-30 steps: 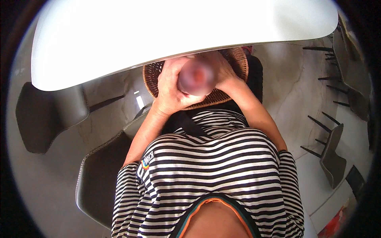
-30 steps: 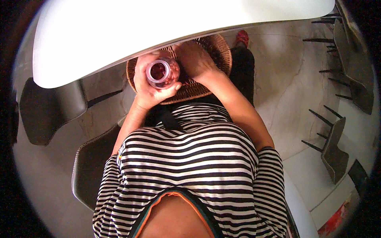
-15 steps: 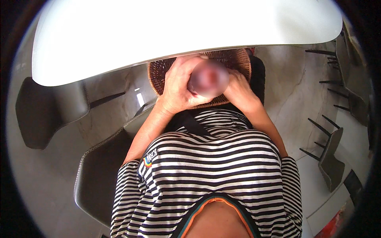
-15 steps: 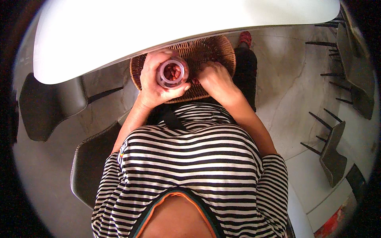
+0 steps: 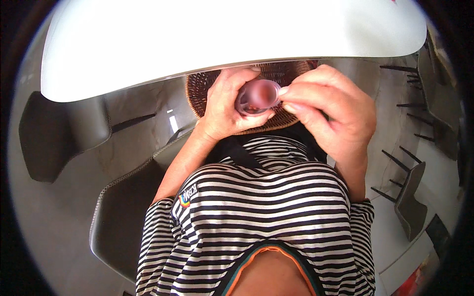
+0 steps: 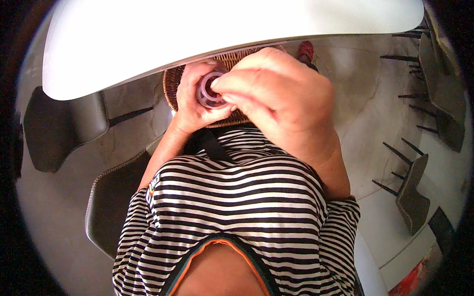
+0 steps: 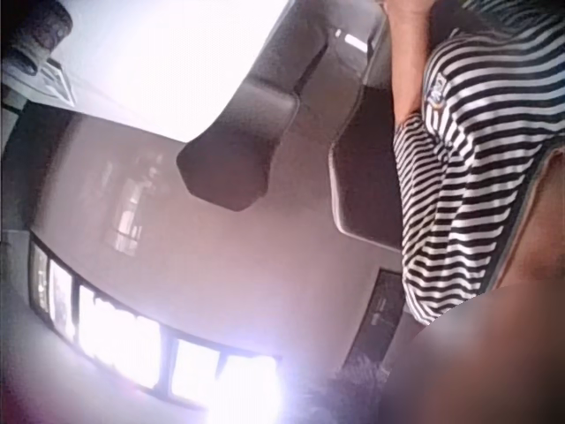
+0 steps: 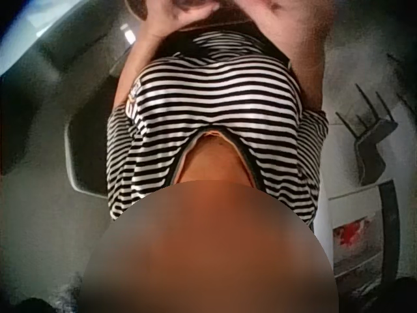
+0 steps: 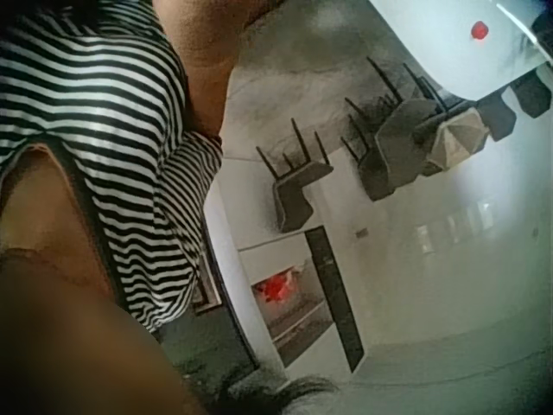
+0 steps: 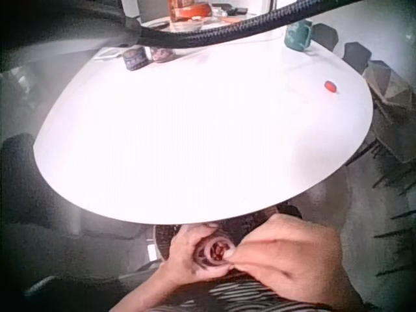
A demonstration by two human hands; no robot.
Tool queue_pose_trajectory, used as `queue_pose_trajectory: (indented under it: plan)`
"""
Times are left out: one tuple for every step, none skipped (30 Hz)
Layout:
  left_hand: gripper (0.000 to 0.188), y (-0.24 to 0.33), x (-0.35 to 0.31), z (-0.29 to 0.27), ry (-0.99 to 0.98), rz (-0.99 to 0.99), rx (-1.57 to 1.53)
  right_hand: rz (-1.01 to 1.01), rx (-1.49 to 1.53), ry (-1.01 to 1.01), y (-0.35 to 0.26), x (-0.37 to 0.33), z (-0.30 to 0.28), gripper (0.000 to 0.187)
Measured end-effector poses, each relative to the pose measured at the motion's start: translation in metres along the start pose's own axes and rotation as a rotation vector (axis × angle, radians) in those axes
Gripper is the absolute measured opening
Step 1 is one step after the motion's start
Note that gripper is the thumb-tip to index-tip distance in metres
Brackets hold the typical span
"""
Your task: The person holds a small transparent container in the left hand and uses the right hand to pick small reddish items from a woven basket, placing them into the container. The action is repeated continuously throughout the clip.
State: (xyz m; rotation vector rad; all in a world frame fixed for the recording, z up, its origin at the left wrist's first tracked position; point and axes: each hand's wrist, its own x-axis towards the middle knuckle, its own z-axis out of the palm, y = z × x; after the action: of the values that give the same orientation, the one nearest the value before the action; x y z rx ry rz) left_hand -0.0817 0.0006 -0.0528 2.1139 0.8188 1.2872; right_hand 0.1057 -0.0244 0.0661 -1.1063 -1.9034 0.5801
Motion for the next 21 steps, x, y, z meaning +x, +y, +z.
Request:
queue_pose_trajectory:
  plan:
    - [0.072, 0.001, 0.001, 0.001, 0.011, -0.004, -0.009, -0.013, -0.01, -0.011, 0.0, 0.0, 0.002, 0.022]
    - [0.073, 0.001, 0.001, 0.001, 0.01, 0.006, 0.006, -0.027, -0.019, -0.022, 0.001, 0.0, 0.004, 0.024]
    - [0.074, 0.001, 0.002, 0.0, 0.009, 0.016, 0.022, -0.041, -0.028, -0.034, 0.001, 0.0, 0.005, 0.025]
    - [0.075, 0.0, 0.001, -0.001, 0.006, 0.026, 0.036, -0.011, -0.025, 0.004, 0.0, 0.0, 0.007, 0.027]
    - [0.075, -0.002, -0.001, -0.002, 0.001, 0.018, 0.025, 0.019, -0.022, 0.042, -0.002, 0.0, 0.009, 0.028]
    - [0.075, 0.0, -0.001, -0.004, 0.01, 0.007, 0.027, 0.05, -0.02, 0.08, -0.004, 0.002, 0.01, 0.029]
    - [0.075, 0.0, -0.001, -0.004, 0.015, 0.002, 0.028, -0.005, -0.05, 0.11, -0.005, 0.005, 0.01, 0.031]
    - [0.075, 0.0, -0.002, -0.004, 0.019, -0.003, 0.029, -0.049, -0.059, 0.112, -0.005, 0.006, 0.012, 0.031]
    - [0.075, 0.001, -0.002, -0.005, 0.021, 0.008, 0.035, -0.092, -0.068, 0.113, -0.006, 0.008, 0.016, 0.031]
    - [0.075, 0.001, -0.002, -0.006, 0.022, 0.021, 0.036, -0.133, -0.081, 0.115, -0.007, 0.011, 0.021, 0.031]
    - [0.074, 0.0, -0.002, -0.007, 0.023, 0.033, 0.037, -0.23, -0.065, 0.13, 0.002, 0.01, 0.029, 0.03]
    - [0.074, -0.001, -0.003, -0.006, 0.013, 0.037, 0.025, -0.228, -0.057, 0.096, 0.0, 0.01, 0.032, 0.029]
    - [0.073, -0.002, -0.003, -0.005, 0.004, 0.035, 0.023, -0.212, -0.083, 0.089, -0.001, 0.009, 0.03, 0.028]
    - [0.072, -0.003, -0.004, -0.004, -0.005, 0.032, 0.021, -0.197, -0.108, 0.081, -0.001, 0.008, 0.028, 0.027]
    - [0.071, -0.001, -0.003, -0.003, 0.0, 0.009, 0.033, -0.214, -0.143, 0.141, 0.004, 0.007, 0.024, 0.025]
    - [0.072, -0.002, -0.003, -0.002, -0.006, -0.003, 0.033, -0.23, -0.181, 0.205, 0.01, 0.005, 0.018, 0.023]
    - [0.073, -0.001, -0.002, -0.003, 0.001, -0.006, 0.031, -0.116, -0.191, 0.229, 0.012, -0.001, 0.012, 0.016]
    - [0.073, 0.0, -0.001, -0.004, 0.01, -0.01, 0.031, -0.016, -0.224, 0.235, 0.017, -0.007, 0.009, 0.016]
    - [0.073, 0.001, -0.001, -0.005, 0.014, -0.003, 0.021, 0.063, -0.261, 0.185, 0.028, -0.016, 0.01, 0.015]
    - [0.073, 0.0, -0.001, -0.005, 0.014, -0.005, 0.018, 0.144, -0.296, 0.138, 0.043, -0.026, 0.015, 0.015]
    - [0.073, -0.001, -0.001, -0.005, 0.015, -0.007, 0.015, 0.159, -0.352, 0.025, 0.062, -0.035, 0.021, 0.015]
